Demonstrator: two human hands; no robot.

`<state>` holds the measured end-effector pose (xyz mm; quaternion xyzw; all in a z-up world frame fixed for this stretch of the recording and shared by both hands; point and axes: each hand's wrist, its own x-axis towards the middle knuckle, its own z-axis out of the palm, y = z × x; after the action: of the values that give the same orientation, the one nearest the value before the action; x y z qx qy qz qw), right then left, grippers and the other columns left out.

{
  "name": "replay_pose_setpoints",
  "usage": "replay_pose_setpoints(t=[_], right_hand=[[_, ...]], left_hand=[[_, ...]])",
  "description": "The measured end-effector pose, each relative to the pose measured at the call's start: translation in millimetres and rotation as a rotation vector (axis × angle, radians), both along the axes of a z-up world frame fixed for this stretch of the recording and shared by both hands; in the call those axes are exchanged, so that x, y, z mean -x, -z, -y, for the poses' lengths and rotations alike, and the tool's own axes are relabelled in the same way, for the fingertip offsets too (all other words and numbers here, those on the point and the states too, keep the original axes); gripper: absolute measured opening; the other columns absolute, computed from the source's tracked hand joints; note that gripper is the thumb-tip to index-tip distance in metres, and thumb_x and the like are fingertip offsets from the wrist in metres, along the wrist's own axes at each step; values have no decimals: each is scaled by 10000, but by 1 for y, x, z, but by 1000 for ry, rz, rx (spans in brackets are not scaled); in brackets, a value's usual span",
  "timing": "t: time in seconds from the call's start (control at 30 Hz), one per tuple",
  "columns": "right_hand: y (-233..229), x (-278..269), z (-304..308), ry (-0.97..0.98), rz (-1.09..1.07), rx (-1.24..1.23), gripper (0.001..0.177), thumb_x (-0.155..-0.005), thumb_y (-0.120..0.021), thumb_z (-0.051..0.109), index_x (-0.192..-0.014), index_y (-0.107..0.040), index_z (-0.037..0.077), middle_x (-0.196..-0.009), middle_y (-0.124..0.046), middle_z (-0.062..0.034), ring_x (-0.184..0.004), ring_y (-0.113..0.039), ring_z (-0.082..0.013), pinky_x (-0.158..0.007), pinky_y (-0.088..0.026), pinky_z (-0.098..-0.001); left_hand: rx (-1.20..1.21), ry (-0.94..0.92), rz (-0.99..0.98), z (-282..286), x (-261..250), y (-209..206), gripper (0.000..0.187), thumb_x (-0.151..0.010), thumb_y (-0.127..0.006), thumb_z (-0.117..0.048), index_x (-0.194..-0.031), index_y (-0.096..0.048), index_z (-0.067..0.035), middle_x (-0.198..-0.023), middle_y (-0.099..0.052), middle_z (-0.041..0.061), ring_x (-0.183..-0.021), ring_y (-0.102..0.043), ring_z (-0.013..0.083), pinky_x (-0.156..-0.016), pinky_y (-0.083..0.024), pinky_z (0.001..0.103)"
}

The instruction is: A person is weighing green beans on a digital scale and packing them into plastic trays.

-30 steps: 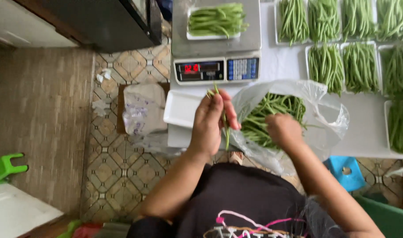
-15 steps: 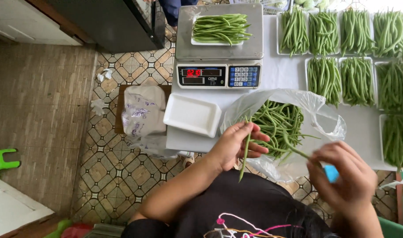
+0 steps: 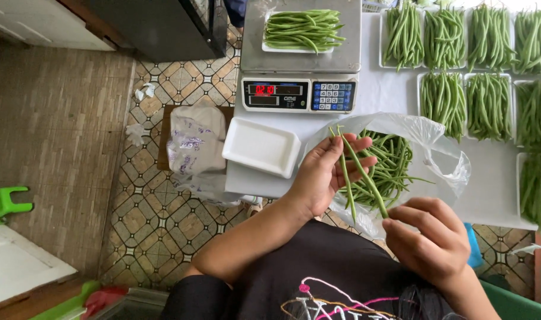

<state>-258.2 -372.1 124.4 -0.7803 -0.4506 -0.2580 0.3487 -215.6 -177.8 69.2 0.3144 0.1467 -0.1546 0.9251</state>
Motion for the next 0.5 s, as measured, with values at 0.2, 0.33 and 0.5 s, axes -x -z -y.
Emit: replay_pose_setpoints(t=[0.2, 0.33, 0.5], right_hand=[[16, -9, -11, -19, -7, -16, 54, -937, -608, 14, -905, -645, -11, -852, -669, -163, -722, -584, -348, -708, -530, -394], [39, -16, -5, -38, -87, 13, 57, -949, -623, 42, -949, -674, 17, -921, -704, -136, -809, -613, -342, -770, -533, -397], [91, -52, 15, 399, -877, 120, 215, -966, -660, 46, -1176, -711, 42, -1022, -769, -71, -840, -718, -188, -792, -621, -327]], left_hand=[[-39, -79, 76, -1, -3, 15, 239, -1103, -467, -256, -1251, -580, -104, -1361, -648, 158, -1059, -711, 335, -885, -613, 411], [-44, -96, 47, -6, -3, 16, 189, -1132, -416, -206, -1152, -577, -108, -1234, -694, 156, -973, -727, 331, -878, -619, 479], [-132, -309, 64, -36, -12, 5, 212, -1135, -396, -252, -1097, -574, -143, -956, -655, 93, -727, -682, 247, -705, -652, 445]])
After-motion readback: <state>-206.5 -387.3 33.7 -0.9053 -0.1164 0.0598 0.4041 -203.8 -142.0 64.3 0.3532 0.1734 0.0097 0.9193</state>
